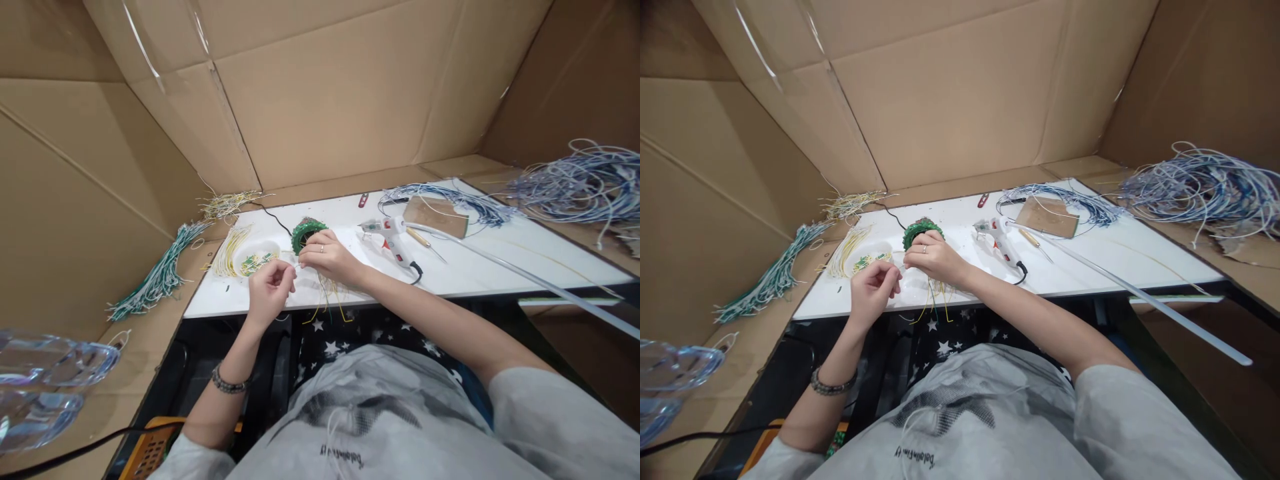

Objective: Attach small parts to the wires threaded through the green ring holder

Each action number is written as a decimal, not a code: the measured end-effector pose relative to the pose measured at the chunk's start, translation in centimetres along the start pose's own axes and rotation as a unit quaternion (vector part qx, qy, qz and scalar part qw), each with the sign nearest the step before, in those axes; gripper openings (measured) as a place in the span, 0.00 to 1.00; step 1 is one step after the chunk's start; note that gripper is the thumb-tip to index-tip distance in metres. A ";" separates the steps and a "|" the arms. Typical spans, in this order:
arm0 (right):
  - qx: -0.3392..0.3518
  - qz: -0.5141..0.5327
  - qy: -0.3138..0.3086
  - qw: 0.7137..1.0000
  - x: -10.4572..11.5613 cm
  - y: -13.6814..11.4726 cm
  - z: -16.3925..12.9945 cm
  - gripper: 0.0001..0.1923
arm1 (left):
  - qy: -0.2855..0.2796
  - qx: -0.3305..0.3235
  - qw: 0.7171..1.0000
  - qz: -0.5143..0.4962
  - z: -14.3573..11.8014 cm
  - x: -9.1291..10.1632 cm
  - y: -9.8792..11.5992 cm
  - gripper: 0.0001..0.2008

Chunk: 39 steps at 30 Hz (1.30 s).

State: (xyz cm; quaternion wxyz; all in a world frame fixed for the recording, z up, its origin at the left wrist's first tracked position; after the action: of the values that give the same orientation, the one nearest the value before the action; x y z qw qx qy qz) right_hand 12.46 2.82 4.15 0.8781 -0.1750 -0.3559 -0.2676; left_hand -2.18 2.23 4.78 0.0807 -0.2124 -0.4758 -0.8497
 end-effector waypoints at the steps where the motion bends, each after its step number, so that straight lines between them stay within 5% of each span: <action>1: 0.001 0.002 0.004 1.000 0.0 0.0 0.0 0.15 | -0.012 0.051 0.997 -0.051 0.0 -0.3 -0.5 0.11; 6: 0.006 0.003 0.011 1.000 0.0 -0.3 -0.1 0.18 | -0.073 0.250 0.933 -0.247 0.1 -2.2 -1.8 0.10; 12: 0.018 -0.008 0.009 1.000 0.2 -0.6 -0.1 0.19 | -0.113 0.279 0.916 -0.267 -0.1 -2.6 -1.6 0.08; 16: 0.021 -0.002 0.002 1.000 0.0 -0.7 0.0 0.16 | -0.084 0.231 0.942 -0.229 -0.5 -2.0 -1.7 0.10; 20: 0.018 0.007 0.006 1.000 0.0 -0.6 0.0 0.16 | -0.012 0.055 0.998 -0.037 -0.2 -0.1 -0.3 0.09; 24: 0.036 0.007 0.008 0.999 -0.1 -0.7 0.0 0.18 | -0.003 -0.067 0.993 0.101 0.0 0.2 1.1 0.07; 32: 0.034 0.037 -0.007 0.999 -0.1 -0.6 0.2 0.17 | -0.066 0.073 0.993 -0.066 0.4 -0.7 -0.6 0.11; 39: -0.058 0.109 0.083 0.989 5.6 1.0 -0.5 0.15 | 0.066 0.080 0.994 -0.018 0.9 2.1 -2.0 0.11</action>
State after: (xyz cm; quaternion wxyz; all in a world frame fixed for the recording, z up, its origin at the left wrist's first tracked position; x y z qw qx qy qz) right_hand 16.75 1.42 7.70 0.9169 -0.2405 -0.2448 -0.2038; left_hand -4.50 4.26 4.55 0.1131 -0.1401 -0.5399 -0.8223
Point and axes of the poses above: each hand's wrist, its own z-axis towards the middle knuckle, its own x-axis out of the back of the hand, y = z × x, the point moved 7 cm from there along z, towards the middle knuckle, and after that the axes turned 4 degrees about z, right-handed, at the moved point
